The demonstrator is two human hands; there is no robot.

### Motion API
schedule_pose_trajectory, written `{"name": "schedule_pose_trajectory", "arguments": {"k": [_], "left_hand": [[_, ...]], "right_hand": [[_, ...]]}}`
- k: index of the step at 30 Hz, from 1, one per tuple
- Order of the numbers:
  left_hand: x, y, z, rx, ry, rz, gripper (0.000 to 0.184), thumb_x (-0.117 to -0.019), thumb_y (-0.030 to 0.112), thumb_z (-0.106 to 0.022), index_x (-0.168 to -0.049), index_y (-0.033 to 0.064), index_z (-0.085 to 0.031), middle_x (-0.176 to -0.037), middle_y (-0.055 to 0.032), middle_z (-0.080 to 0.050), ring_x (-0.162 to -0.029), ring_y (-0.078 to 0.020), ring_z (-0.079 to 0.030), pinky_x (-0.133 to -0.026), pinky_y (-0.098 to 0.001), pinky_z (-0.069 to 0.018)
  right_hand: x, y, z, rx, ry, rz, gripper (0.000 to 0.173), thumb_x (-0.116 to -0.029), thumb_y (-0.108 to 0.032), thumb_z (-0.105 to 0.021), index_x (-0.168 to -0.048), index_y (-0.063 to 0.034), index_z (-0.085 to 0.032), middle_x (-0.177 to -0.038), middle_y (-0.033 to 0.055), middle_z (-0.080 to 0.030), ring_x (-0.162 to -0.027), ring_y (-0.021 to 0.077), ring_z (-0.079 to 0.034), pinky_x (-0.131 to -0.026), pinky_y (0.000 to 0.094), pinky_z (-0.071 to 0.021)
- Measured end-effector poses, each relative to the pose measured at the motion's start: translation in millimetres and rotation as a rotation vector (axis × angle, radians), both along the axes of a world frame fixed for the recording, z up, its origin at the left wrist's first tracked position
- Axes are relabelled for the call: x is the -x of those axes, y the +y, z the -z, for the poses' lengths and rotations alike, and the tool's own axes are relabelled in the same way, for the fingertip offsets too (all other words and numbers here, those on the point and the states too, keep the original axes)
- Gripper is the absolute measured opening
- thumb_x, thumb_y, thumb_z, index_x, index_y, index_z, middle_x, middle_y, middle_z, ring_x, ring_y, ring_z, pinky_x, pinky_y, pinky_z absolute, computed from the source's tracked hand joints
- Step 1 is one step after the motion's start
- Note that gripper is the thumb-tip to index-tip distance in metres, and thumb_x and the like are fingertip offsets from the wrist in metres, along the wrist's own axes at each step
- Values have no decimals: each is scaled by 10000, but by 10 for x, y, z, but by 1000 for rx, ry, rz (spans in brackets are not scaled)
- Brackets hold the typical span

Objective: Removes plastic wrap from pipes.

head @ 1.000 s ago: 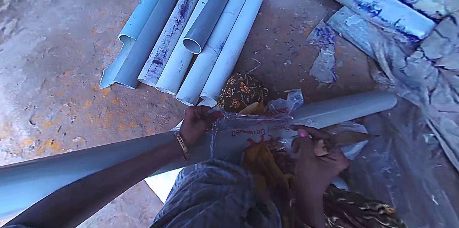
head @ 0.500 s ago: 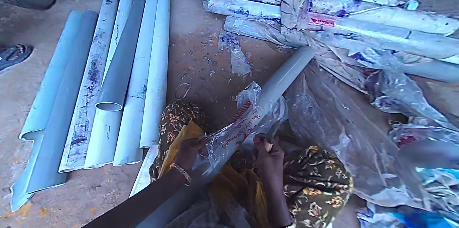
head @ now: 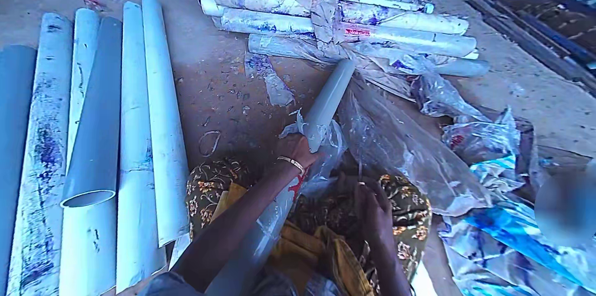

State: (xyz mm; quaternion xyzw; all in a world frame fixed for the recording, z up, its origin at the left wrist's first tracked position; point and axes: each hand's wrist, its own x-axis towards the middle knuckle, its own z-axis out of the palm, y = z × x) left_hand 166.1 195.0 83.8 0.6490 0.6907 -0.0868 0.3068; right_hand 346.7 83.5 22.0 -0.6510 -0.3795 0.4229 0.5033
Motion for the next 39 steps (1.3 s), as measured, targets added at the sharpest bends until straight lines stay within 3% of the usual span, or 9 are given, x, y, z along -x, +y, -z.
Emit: {"name": "schedule_pose_trajectory", "arguments": {"k": [3, 6, 8, 10, 14, 21, 28, 34, 39], "left_hand": [[200, 124, 361, -82, -226, 5, 345, -1078, 132, -488, -1297, -115, -590, -1339, -301, -604, -1317, -413, -555, -1119, -544, -399], [432, 77, 778, -313, -579, -105, 304, -1067, 78, -496, -1161, -173, -639, -1125, -334, -670, -1105, -405, -649, -1031, -501, -459], [456, 49, 813, -373, -627, -125, 303, -1068, 90, -500, -1094, -168, -657, -1026, -307, -679, -990, -367, -657, -957, -478, -481], [436, 43, 796, -405, -613, -106, 310, -1067, 95, -504, -1087, -161, -677, -1035, -308, -695, -1008, -385, -674, -973, -495, -488], [313, 2, 718, -372, -554, -184, 317, -1070, 129, -507, -1113, -125, -691, -1081, -296, -699, -1071, -390, -670, -1011, -505, -472], [222, -46, 668, -397, -524, -245, 315, -1066, 151, -526, -1084, -108, -704, -1057, -271, -707, -1045, -375, -678, -988, -501, -487], [212, -44, 702, -400, -525, -264, 304, -1062, 171, -547, -1077, -82, -715, -1078, -266, -708, -1073, -390, -674, -994, -551, -481], [225, -73, 692, -411, -541, -302, 297, -1061, 166, -549, -1074, -77, -721, -1035, -260, -715, -1034, -386, -682, -974, -547, -490], [195, -78, 742, -461, -554, -345, 295, -1056, 164, -557, -1075, -76, -728, -1039, -255, -721, -1037, -381, -686, -984, -538, -489]], "right_hand": [[-7, -50, -13, 28, -97, -77, 302, -992, -99, -467, -1241, 55, -543, -840, -10, -594, -610, -19, -528, -573, 171, -462], [68, 73, -59, 33, -329, -224, 361, -988, -139, -513, -1282, 66, -559, -905, 70, -629, -715, 76, -567, -677, 296, -491], [179, 291, -144, 54, -572, -333, 315, -1037, -205, -536, -1215, 43, -612, -844, 129, -637, -744, 236, -609, -716, 472, -491], [329, 562, -297, 157, -811, -454, 343, -1064, -271, -539, -1191, 28, -647, -854, 212, -674, -814, 390, -665, -761, 588, -486], [596, 1023, -604, 410, -1070, -623, 316, -1086, -248, -486, -1246, -9, -618, -1139, 259, -685, -1111, 425, -658, -915, 587, -474], [676, 1134, -560, 499, -1127, -654, 378, -1103, -221, -420, -1418, -116, -600, -1337, 225, -644, -1238, 414, -613, -1000, 603, -443], [891, 1006, -483, 541, -1146, -640, 368, -1103, -196, -399, -1380, -81, -612, -1319, 221, -649, -1233, 396, -618, -986, 567, -464], [868, 599, -510, 571, -1164, -677, 429, -1117, -219, -343, -1515, -197, -501, -1285, 227, -664, -1199, 411, -637, -962, 573, -475], [740, 562, -559, 511, -1131, -609, 407, -1118, -243, -370, -1480, -220, -555, -1267, 218, -680, -1187, 411, -644, -961, 579, -474]]}}
